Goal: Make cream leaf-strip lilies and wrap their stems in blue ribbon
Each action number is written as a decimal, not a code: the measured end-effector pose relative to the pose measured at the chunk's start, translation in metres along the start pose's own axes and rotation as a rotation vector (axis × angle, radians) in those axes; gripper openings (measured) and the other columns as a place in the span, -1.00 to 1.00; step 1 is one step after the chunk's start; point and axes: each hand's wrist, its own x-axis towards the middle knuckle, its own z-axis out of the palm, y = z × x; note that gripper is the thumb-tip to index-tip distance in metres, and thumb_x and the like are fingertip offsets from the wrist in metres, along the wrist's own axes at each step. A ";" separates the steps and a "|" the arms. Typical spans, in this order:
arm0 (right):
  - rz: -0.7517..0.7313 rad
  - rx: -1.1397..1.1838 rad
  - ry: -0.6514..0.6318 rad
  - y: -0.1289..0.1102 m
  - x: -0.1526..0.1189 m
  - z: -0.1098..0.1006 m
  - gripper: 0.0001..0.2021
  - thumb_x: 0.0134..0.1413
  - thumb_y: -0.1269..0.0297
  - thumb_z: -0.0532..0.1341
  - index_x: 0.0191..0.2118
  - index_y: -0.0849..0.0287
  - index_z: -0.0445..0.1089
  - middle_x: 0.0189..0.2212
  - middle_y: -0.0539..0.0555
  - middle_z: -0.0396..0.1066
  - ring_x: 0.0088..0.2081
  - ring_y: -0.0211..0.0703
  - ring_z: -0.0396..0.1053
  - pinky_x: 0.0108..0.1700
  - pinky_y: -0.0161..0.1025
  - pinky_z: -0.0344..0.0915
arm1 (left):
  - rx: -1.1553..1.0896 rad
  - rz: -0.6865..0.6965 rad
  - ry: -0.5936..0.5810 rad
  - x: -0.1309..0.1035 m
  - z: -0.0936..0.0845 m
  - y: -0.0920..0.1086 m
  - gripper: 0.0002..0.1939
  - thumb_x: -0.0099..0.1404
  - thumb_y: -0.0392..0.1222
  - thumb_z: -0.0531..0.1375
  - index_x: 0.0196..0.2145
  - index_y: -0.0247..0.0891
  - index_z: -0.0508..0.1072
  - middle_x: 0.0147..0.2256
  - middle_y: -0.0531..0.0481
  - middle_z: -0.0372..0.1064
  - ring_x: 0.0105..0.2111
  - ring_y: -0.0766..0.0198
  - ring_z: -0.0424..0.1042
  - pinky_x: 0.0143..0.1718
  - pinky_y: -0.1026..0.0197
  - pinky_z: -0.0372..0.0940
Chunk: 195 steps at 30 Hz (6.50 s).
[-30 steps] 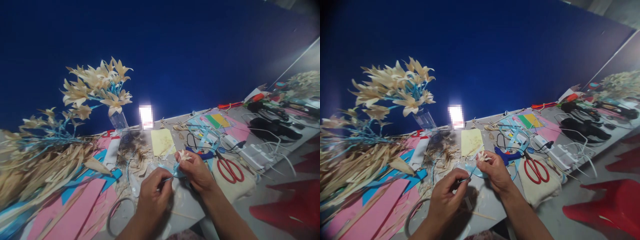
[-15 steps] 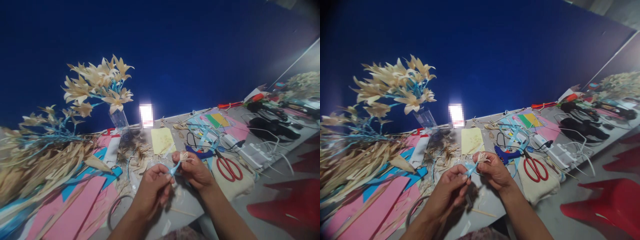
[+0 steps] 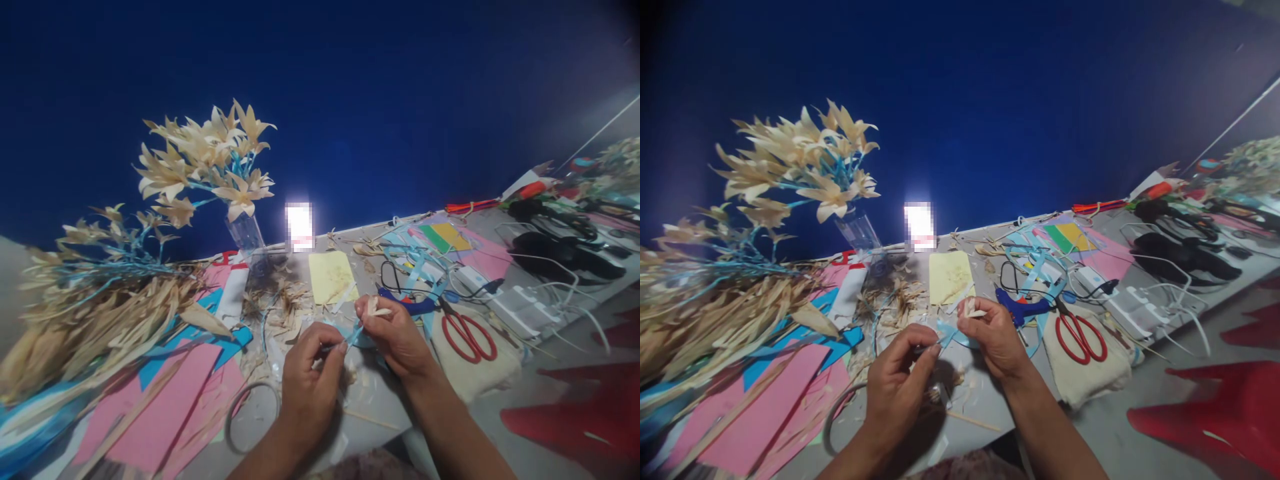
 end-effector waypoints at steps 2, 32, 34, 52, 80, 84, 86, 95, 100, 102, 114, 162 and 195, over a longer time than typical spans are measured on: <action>0.027 0.004 0.031 0.001 0.000 0.002 -0.68 -0.32 0.19 0.56 -0.42 0.20 0.51 -0.51 -0.05 0.32 -0.49 -0.34 0.16 -0.44 -0.38 0.14 | 0.015 0.068 -0.040 0.000 0.000 0.000 -0.88 0.23 -0.34 0.24 -0.42 -0.18 0.51 -0.41 -0.02 0.47 -0.37 0.21 0.42 -0.30 0.25 0.27; -0.102 -0.017 0.150 0.003 -0.010 0.005 -0.72 -0.29 0.17 0.53 -0.51 0.18 0.48 -0.47 -0.01 0.38 -0.40 -0.23 0.25 -0.30 -0.31 0.23 | -0.050 -0.091 -0.117 0.000 0.004 -0.004 -0.92 0.20 -0.27 0.26 -0.45 -0.23 0.48 -0.41 0.03 0.45 -0.44 0.31 0.44 -0.40 0.32 0.32; -0.152 -0.077 0.189 0.008 -0.009 0.005 -0.73 -0.25 0.18 0.52 -0.52 0.16 0.46 -0.48 -0.02 0.37 -0.39 -0.22 0.25 -0.29 -0.30 0.23 | 0.037 -0.011 -0.115 0.000 0.005 -0.004 -0.91 0.21 -0.30 0.24 -0.45 -0.22 0.49 -0.43 0.03 0.46 -0.40 0.29 0.44 -0.34 0.30 0.31; 0.038 -0.046 -0.097 0.014 -0.015 -0.015 -0.68 -0.14 0.06 0.50 -0.33 0.21 0.59 -0.39 0.08 0.48 -0.39 -0.22 0.32 -0.33 -0.32 0.25 | -1.216 -0.820 -0.394 0.008 0.004 -0.013 -0.69 0.06 -0.35 0.44 -0.31 -0.31 0.39 -0.48 0.06 0.35 -0.69 0.62 0.03 -0.75 0.59 -0.14; 0.038 0.042 -0.008 0.031 -0.022 -0.002 -0.73 -0.17 0.14 0.51 -0.45 0.17 0.50 -0.55 0.01 0.46 -0.48 -0.21 0.34 -0.35 -0.29 0.27 | -1.115 -0.782 -0.343 0.010 0.006 -0.011 -0.68 0.01 -0.31 0.47 -0.39 -0.36 0.39 -0.51 0.07 0.35 -0.70 0.64 0.02 -0.76 0.56 -0.14; 0.067 0.069 -0.061 0.027 -0.022 0.002 -0.72 -0.19 0.13 0.52 -0.44 0.17 0.50 -0.62 -0.01 0.45 -0.55 -0.22 0.33 -0.30 -0.23 0.31 | -1.135 -0.806 -0.370 0.010 0.006 -0.012 -0.68 0.01 -0.30 0.47 -0.39 -0.37 0.39 -0.50 0.09 0.33 -0.70 0.66 0.02 -0.76 0.57 -0.14; 0.059 0.081 -0.058 0.026 -0.022 0.004 -0.72 -0.21 0.14 0.52 -0.46 0.17 0.49 -0.62 -0.02 0.43 -0.56 -0.23 0.31 -0.31 -0.23 0.31 | -1.120 -0.790 -0.363 0.010 0.007 -0.013 -0.67 0.00 -0.29 0.47 -0.40 -0.36 0.39 -0.50 0.10 0.34 -0.71 0.65 0.01 -0.76 0.57 -0.14; -0.071 -0.129 0.200 0.033 -0.020 0.004 -0.72 -0.28 0.16 0.52 -0.59 0.20 0.46 -0.57 -0.03 0.32 -0.47 -0.23 0.24 -0.37 -0.29 0.23 | -0.565 -0.602 -0.133 0.007 0.011 -0.010 -0.68 0.06 -0.04 0.41 -0.45 -0.25 0.37 -0.75 0.16 0.24 -0.80 0.49 0.04 -0.75 0.44 -0.07; -0.162 -0.254 0.290 0.038 -0.018 0.009 -0.72 -0.23 0.13 0.47 -0.59 0.17 0.43 -0.58 -0.02 0.30 -0.48 -0.19 0.23 -0.37 -0.26 0.23 | -0.271 -0.378 0.028 0.001 0.012 -0.004 -0.78 0.13 -0.07 0.36 -0.49 -0.24 0.47 -0.68 0.12 0.26 -0.71 0.39 0.21 -0.66 0.36 0.08; -0.215 -0.340 0.311 0.040 -0.019 0.010 -0.74 -0.18 0.14 0.45 -0.59 0.16 0.43 -0.59 -0.02 0.30 -0.50 -0.18 0.22 -0.40 -0.26 0.20 | -0.204 -0.263 0.074 -0.001 0.012 -0.008 -0.85 0.17 -0.13 0.33 -0.49 -0.22 0.51 -0.59 0.06 0.34 -0.64 0.33 0.28 -0.60 0.32 0.14; -0.061 -0.364 0.210 0.044 -0.017 0.002 -0.62 -0.04 -0.09 0.38 -0.46 0.19 0.48 -0.54 0.02 0.38 -0.46 -0.19 0.25 -0.40 -0.29 0.19 | -0.795 -0.648 -0.087 0.014 -0.001 -0.019 -0.63 0.06 -0.02 0.43 -0.36 -0.20 0.34 -0.69 0.25 0.16 -0.76 0.55 -0.14 -0.75 0.46 -0.17; 0.195 0.001 -0.066 0.027 0.022 0.020 -0.55 -0.32 0.02 0.57 -0.30 0.21 0.60 -0.55 -0.02 0.40 -0.55 -0.35 0.25 -0.48 -0.38 0.21 | -0.956 -0.759 -0.171 0.032 -0.028 -0.010 -0.59 -0.07 -0.18 0.50 -0.41 -0.30 0.36 -0.58 0.08 0.40 -0.74 0.61 0.00 -0.78 0.52 -0.18; 0.115 0.014 0.072 0.026 0.016 0.021 -0.64 -0.18 0.06 0.52 -0.43 0.25 0.49 -0.59 -0.05 0.26 -0.57 -0.39 0.03 -0.55 -0.40 -0.03 | -0.937 -0.703 -0.230 0.029 -0.030 -0.008 -0.67 0.09 -0.11 0.40 -0.48 -0.27 0.30 -0.64 0.21 0.11 -0.73 0.59 -0.21 -0.77 0.49 -0.28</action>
